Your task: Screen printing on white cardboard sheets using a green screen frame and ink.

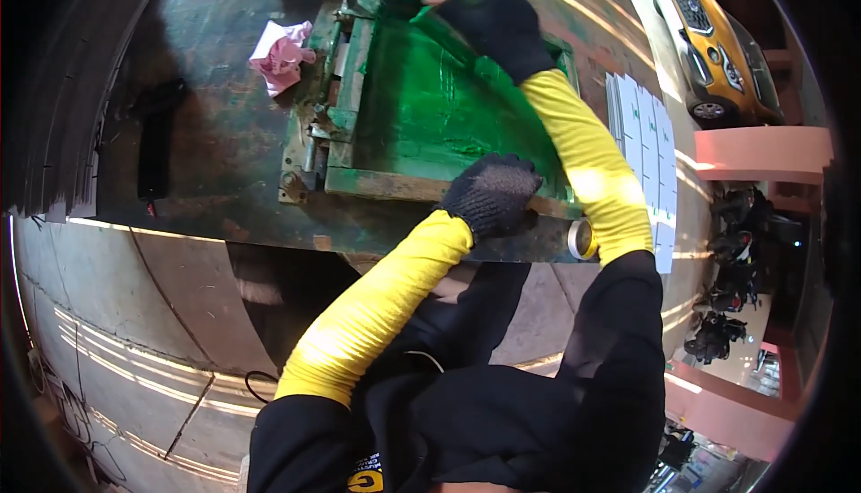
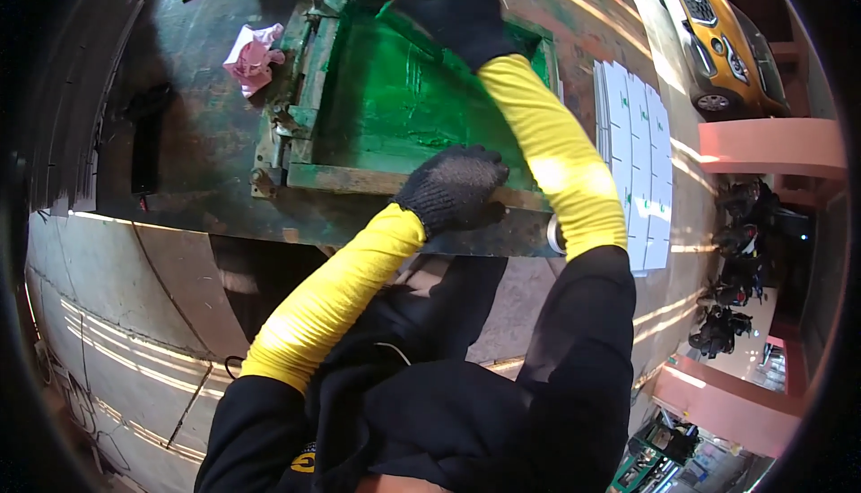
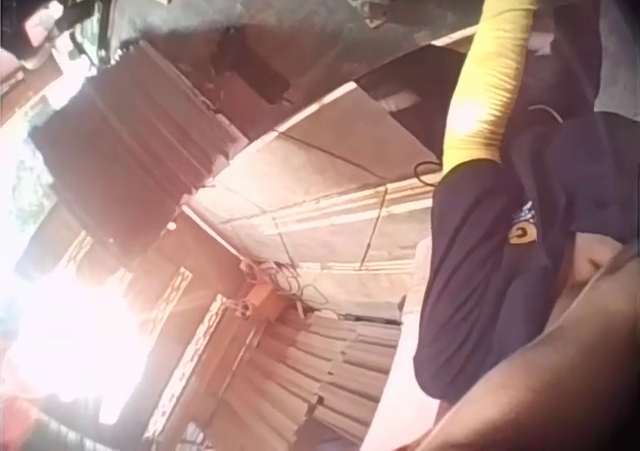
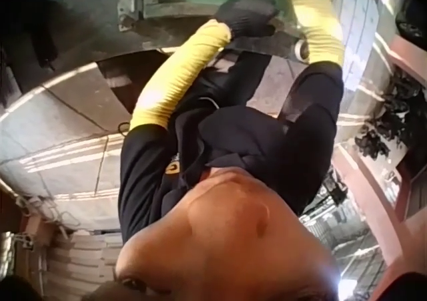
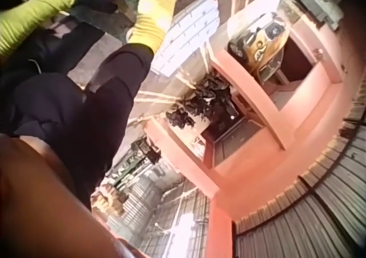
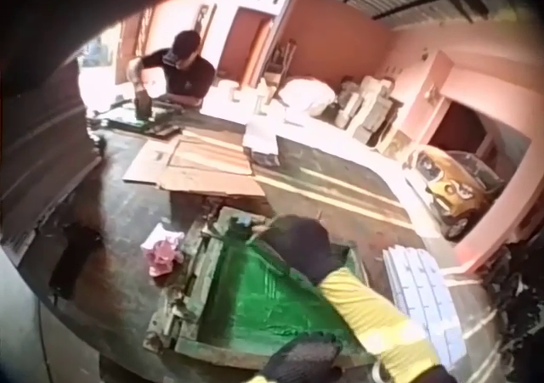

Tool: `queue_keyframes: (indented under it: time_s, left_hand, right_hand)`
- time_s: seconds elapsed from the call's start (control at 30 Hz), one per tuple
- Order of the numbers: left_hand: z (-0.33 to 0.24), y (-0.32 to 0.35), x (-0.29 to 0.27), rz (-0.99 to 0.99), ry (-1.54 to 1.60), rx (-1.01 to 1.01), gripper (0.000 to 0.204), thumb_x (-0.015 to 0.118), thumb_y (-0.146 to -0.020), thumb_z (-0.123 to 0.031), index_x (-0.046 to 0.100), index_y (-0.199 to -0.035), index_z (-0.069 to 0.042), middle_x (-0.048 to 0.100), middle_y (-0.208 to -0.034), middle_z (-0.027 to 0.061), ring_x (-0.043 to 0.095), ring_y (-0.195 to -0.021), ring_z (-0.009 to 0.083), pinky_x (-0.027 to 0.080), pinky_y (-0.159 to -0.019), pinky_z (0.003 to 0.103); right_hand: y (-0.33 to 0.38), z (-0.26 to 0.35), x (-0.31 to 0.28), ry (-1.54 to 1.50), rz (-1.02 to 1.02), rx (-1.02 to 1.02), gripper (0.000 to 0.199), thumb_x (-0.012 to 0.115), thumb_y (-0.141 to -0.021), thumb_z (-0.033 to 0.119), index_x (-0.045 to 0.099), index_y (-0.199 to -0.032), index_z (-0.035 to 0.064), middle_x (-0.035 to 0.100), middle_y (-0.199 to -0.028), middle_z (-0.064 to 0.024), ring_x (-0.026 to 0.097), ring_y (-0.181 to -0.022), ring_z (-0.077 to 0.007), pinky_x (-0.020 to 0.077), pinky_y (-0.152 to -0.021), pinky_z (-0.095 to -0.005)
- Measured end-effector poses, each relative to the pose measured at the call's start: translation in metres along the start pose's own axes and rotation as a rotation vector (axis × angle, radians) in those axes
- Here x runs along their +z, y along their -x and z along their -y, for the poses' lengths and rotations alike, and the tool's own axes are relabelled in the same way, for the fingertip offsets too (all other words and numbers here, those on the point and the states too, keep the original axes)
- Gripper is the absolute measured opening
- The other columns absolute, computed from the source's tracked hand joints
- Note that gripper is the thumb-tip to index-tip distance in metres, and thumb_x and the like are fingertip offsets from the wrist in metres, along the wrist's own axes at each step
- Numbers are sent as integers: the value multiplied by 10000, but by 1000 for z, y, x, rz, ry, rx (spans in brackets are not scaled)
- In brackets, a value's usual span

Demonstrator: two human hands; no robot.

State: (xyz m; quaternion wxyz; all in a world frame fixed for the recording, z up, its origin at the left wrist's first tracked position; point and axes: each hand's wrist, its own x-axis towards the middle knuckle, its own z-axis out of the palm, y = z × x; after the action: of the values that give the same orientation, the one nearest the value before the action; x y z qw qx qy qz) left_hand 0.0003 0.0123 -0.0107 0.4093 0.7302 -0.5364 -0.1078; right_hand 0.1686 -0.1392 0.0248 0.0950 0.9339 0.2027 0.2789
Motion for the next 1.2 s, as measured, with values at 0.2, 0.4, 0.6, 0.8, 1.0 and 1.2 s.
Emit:
queue_keyframes:
  time_s: [0.2,0.4,0.6,0.8,1.0,1.2]
  left_hand:
    - [-1,-1,0,14,32,-37,332,794,-774,-317,748,-969,-52,710,-989,199,694,-961,379,555,-882,475]
    - [-6,-6,-6,212,201,-220,319,774,-806,-311,750,-980,-45,729,-991,217,717,-961,377,574,-882,465]
    - [13,-7,39,-142,207,-41,375,772,-816,-310,729,-1054,-24,722,-1080,231,711,-1022,369,567,-916,461]
    - [-5,-4,-2,97,-12,-67,402,793,-779,-299,718,-1065,-27,695,-1097,194,675,-1051,377,537,-937,478]
    - [0,-3,5,-20,-26,12,371,799,-754,-300,721,-1007,-40,683,-1029,181,668,-1012,369,534,-901,480]
    - [2,-5,14,-102,-24,44,389,802,-720,-342,729,-965,-49,696,-983,158,660,-988,329,528,-863,449]
  right_hand:
    - [-23,47,5,-88,-78,-42,521,680,-880,650,658,-756,144,590,-641,-148,650,-637,-358,486,-547,-450]
    - [6,83,-30,-176,39,-73,538,714,-863,625,634,-751,105,611,-683,-149,655,-653,-349,496,-558,-446]
    - [21,102,-59,-328,99,-144,424,810,-809,531,669,-774,133,648,-787,-135,667,-665,-313,498,-549,-416]
    - [-13,18,-55,-243,398,200,545,726,-855,656,707,-802,115,663,-736,-154,694,-732,-324,513,-620,-422]
    - [-43,-40,20,-179,309,336,821,438,-895,845,730,-792,84,689,-769,-201,694,-784,-390,514,-699,-480]
    - [-63,-56,58,-130,371,310,843,394,-903,838,722,-765,74,685,-761,-226,688,-770,-414,510,-696,-497]
